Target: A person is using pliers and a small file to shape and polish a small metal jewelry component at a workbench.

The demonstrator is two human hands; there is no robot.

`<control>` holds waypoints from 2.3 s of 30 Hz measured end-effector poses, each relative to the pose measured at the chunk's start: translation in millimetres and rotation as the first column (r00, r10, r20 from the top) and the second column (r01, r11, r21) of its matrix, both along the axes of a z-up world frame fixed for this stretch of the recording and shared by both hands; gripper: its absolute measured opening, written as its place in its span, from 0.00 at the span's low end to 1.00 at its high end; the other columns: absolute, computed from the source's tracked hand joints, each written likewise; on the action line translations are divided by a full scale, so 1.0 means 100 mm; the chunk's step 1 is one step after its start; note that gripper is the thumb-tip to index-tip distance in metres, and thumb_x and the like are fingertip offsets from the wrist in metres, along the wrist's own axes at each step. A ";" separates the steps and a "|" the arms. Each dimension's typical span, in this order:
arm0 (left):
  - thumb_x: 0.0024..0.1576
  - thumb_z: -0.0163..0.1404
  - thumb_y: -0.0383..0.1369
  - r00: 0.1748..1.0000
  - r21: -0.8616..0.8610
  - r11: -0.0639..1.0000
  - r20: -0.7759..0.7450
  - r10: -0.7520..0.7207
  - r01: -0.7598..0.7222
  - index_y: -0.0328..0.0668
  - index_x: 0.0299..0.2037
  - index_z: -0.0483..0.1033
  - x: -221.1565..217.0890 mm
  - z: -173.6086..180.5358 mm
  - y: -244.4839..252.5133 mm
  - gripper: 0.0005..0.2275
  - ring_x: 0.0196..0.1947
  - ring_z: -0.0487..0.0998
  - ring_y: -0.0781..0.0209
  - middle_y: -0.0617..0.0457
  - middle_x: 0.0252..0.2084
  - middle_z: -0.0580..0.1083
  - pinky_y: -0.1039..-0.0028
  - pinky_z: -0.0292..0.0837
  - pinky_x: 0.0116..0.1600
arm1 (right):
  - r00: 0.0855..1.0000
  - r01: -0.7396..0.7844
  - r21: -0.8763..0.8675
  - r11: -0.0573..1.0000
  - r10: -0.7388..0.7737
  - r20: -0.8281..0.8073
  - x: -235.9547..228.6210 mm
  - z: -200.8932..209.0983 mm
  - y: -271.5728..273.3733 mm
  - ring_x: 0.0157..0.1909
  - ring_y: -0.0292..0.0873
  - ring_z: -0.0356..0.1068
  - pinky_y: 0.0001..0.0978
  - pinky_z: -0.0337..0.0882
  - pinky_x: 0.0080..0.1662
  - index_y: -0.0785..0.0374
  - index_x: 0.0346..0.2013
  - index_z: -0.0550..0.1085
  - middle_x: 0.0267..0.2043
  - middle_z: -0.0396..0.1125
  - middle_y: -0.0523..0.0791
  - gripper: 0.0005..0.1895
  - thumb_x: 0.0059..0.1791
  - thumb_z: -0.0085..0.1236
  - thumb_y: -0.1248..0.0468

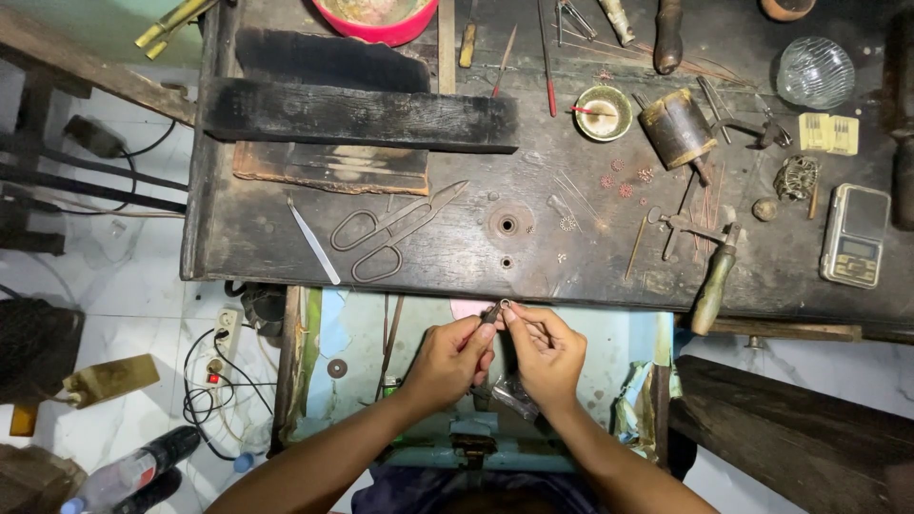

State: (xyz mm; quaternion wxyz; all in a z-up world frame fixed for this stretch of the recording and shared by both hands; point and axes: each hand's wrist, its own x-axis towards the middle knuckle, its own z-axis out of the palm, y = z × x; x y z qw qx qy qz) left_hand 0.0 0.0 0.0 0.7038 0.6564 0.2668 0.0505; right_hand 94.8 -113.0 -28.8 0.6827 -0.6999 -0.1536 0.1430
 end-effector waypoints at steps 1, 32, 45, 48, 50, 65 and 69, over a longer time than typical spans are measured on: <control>0.67 0.45 0.33 1.000 0.000 1.000 0.001 0.000 0.000 0.42 0.18 0.73 0.00 -0.01 0.00 0.21 0.12 0.67 0.61 0.51 0.09 0.70 0.76 0.67 0.23 | 1.000 0.000 0.000 1.000 0.000 0.001 0.00 0.01 0.01 0.35 0.46 0.81 0.38 0.83 0.37 0.75 0.37 0.80 0.36 0.79 0.58 0.04 0.48 0.62 0.78; 0.68 0.43 0.31 0.997 -0.056 0.996 0.005 0.073 -0.073 0.40 0.19 0.73 0.04 -0.06 -0.14 0.21 0.11 0.65 0.62 0.50 0.09 0.69 0.76 0.62 0.21 | 1.000 -0.005 -0.074 0.997 0.006 0.017 0.02 0.06 0.00 0.31 0.39 0.79 0.34 0.81 0.36 0.71 0.37 0.81 0.30 0.79 0.54 0.04 0.48 0.62 0.77; 0.67 0.43 0.34 0.898 0.286 0.949 0.369 -0.238 0.133 0.41 0.32 0.74 -0.07 0.44 0.06 0.12 0.22 0.71 0.66 0.58 0.26 0.74 0.77 0.69 0.34 | 0.944 -0.307 0.066 0.949 0.295 0.151 0.09 0.72 -0.31 0.49 0.47 0.81 0.31 0.83 0.53 0.72 0.50 0.76 0.45 0.78 0.56 0.15 0.48 0.61 0.75; 0.66 0.44 0.33 0.861 0.354 0.930 0.437 -0.260 0.101 0.37 0.32 0.76 -0.04 0.57 0.10 0.12 0.26 0.76 0.62 0.54 0.29 0.75 0.74 0.72 0.37 | 0.950 -0.274 0.099 0.957 0.254 0.180 0.08 0.86 -0.30 0.46 0.50 0.82 0.32 0.84 0.52 0.73 0.42 0.77 0.42 0.78 0.56 0.09 0.47 0.62 0.77; 0.66 0.44 0.31 0.849 0.375 0.922 0.451 -0.275 0.099 0.34 0.36 0.76 0.00 0.67 0.13 0.11 0.29 0.77 0.60 0.53 0.31 0.77 0.73 0.74 0.39 | 0.954 -0.258 0.108 0.960 0.235 0.183 0.13 0.87 -0.29 0.46 0.47 0.82 0.30 0.83 0.51 0.72 0.42 0.77 0.41 0.78 0.55 0.09 0.47 0.63 0.76; 0.67 0.43 0.33 0.842 0.355 0.930 0.470 -0.264 0.094 0.34 0.36 0.73 0.14 0.76 0.14 0.11 0.25 0.77 0.62 0.53 0.28 0.74 0.75 0.73 0.34 | 0.967 -0.240 0.166 0.956 0.220 0.131 0.24 1.01 -0.25 0.48 0.49 0.81 0.31 0.83 0.51 0.74 0.52 0.72 0.44 0.77 0.59 0.22 0.44 0.65 0.78; 0.66 0.45 0.33 0.839 0.368 0.926 0.477 -0.262 0.080 0.32 0.36 0.75 0.14 0.71 0.14 0.11 0.27 0.81 0.60 0.52 0.29 0.77 0.74 0.78 0.41 | 0.956 -0.188 0.089 0.978 0.161 0.245 0.25 0.93 -0.29 0.43 0.41 0.81 0.26 0.83 0.50 0.71 0.42 0.77 0.40 0.78 0.52 0.13 0.44 0.67 0.76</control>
